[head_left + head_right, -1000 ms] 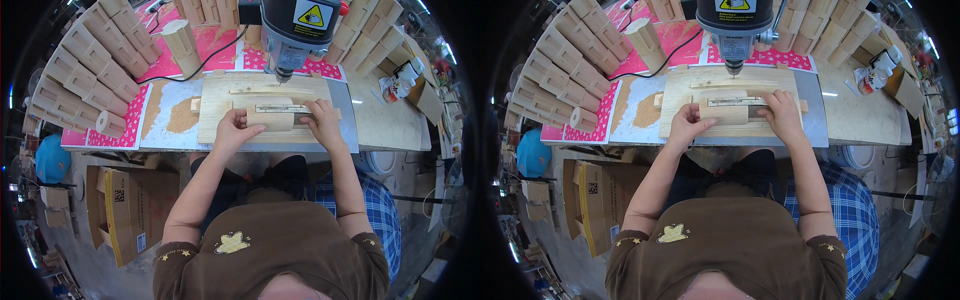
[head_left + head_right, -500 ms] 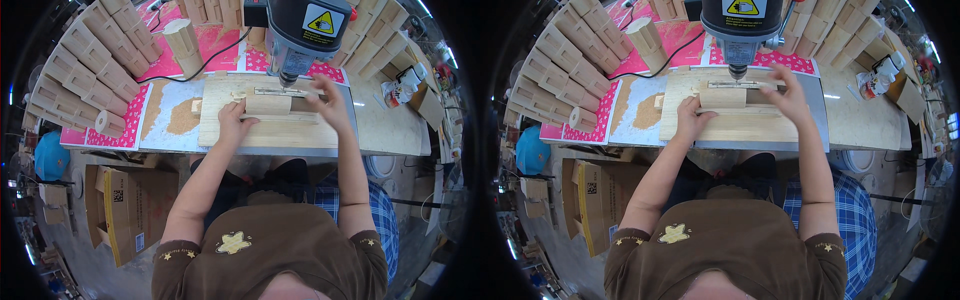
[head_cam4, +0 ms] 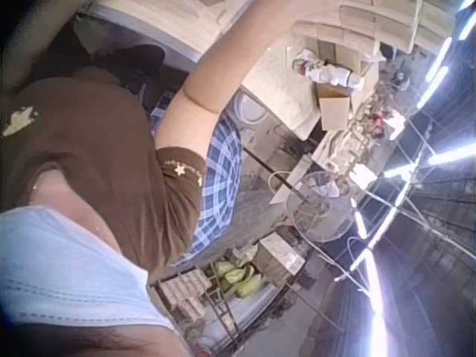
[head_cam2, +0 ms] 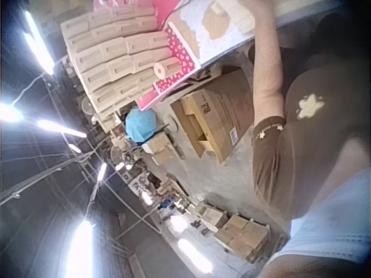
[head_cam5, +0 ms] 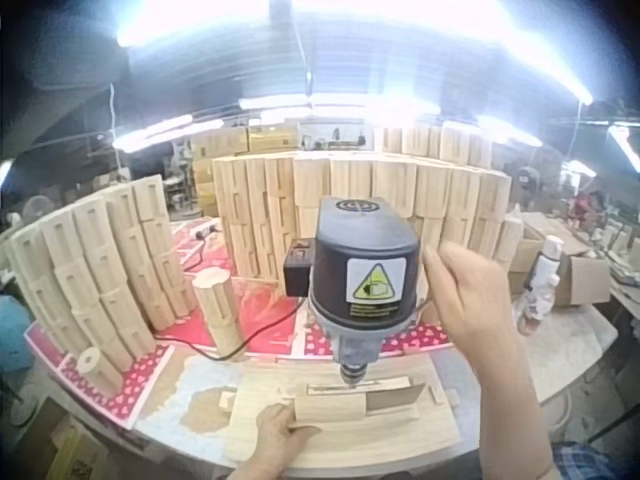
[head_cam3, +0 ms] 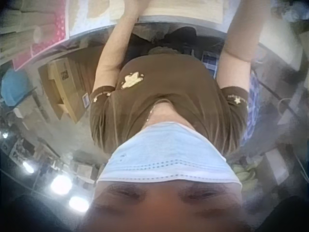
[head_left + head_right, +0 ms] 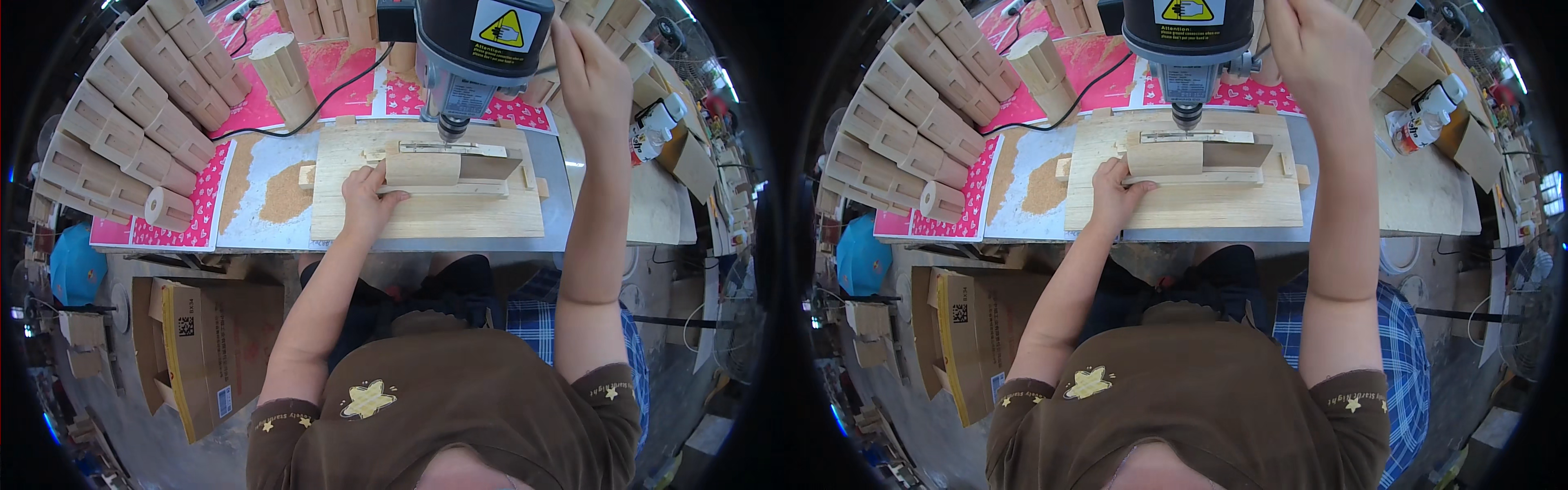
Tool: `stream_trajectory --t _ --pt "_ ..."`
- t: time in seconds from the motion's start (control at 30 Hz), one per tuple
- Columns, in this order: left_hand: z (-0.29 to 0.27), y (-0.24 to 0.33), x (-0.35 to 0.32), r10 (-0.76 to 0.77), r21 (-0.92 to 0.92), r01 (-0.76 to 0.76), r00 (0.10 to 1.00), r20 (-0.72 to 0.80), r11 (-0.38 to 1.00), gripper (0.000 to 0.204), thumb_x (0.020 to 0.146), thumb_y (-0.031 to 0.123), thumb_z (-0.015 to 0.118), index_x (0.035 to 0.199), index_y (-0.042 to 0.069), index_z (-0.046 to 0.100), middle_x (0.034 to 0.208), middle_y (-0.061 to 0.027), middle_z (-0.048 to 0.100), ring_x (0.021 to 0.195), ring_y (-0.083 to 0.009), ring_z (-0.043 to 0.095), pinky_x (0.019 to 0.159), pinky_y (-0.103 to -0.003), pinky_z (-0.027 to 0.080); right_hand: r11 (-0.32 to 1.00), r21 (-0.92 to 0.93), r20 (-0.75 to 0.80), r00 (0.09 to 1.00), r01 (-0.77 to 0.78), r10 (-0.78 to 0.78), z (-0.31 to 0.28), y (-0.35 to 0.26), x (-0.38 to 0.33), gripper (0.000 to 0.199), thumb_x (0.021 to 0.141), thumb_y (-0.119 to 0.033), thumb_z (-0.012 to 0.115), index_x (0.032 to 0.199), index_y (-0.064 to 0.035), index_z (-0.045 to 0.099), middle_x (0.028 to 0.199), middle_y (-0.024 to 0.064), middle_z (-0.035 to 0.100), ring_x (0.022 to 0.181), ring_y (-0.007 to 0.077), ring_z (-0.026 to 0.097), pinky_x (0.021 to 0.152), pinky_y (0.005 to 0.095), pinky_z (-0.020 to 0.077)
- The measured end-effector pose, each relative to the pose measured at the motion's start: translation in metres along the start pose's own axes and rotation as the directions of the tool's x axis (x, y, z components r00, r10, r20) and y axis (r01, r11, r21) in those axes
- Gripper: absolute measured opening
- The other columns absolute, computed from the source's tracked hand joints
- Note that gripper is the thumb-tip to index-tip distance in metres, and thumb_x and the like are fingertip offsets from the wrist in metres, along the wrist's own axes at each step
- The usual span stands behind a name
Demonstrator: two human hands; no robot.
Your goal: The recorder uses a bench drill to bore holes into cylindrical and rectangular wood blocks, moving finished pieces onto a stack and selecting new ones from a pile.
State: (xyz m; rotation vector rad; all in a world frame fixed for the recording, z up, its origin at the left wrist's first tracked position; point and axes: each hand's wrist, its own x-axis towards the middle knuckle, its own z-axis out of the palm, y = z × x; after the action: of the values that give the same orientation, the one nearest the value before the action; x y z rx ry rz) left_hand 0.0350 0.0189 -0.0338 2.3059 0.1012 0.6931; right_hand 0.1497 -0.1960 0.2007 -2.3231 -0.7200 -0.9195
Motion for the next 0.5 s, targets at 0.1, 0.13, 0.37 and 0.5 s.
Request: stream_trajectory --t 0.1,0.13,0.37,0.5 --pt "0.000 0.003 0.002 0.012 -0.004 -0.012 1.000 -0.018 1.000 0.046 0.056 0.011 0.080 0.100 0.009 0.066 0.072 -0.0084 0.056 0.072 -0.0256 0.053 0.066 -0.036 0.043 0.993 0.115 -0.037 0.999 -0.024 0.028 -0.009 -0.014 -0.056 0.015 0.086 -0.014 0.059 0.079 -0.0018 0.062 0.060 0.0158 0.050 0.054 0.0267 0.054 0.052 0.0318 0.0413" --pt "0.000 0.003 0.002 0.013 0.001 -0.013 1.000 -0.015 1.000 0.046 0.056 0.011 0.080 0.099 0.009 0.066 0.072 -0.0084 0.056 0.072 -0.0255 0.053 0.066 -0.036 0.043 0.981 0.192 -0.073 0.996 -0.028 0.043 -0.003 -0.016 -0.072 0.013 0.086 -0.013 0.058 0.081 -0.0022 0.063 0.061 0.0151 0.051 0.054 0.0264 0.054 0.052 0.0322 0.0411" --pt "0.006 -0.006 0.002 0.058 0.001 -0.058 0.998 -0.001 0.998 0.062 0.052 0.020 0.082 0.111 0.011 0.062 0.072 -0.0050 0.053 0.072 -0.0249 0.051 0.068 -0.037 0.040 0.912 0.409 -0.163 0.985 0.022 0.050 0.073 0.017 -0.132 0.016 0.083 -0.005 0.056 0.097 -0.0030 0.065 0.063 0.0083 0.053 0.056 0.0243 0.051 0.054 0.0336 0.0395" --pt "0.006 -0.005 0.001 0.071 0.018 -0.071 0.997 -0.012 0.997 0.062 0.053 0.019 0.081 0.111 0.011 0.062 0.072 -0.0053 0.053 0.071 -0.0251 0.051 0.067 -0.037 0.040 0.943 0.313 -0.198 0.979 0.113 -0.051 0.072 0.019 -0.129 0.009 0.081 -0.004 0.058 0.088 -0.0029 0.063 0.064 0.0083 0.053 0.057 0.0233 0.050 0.056 0.0346 0.0383"
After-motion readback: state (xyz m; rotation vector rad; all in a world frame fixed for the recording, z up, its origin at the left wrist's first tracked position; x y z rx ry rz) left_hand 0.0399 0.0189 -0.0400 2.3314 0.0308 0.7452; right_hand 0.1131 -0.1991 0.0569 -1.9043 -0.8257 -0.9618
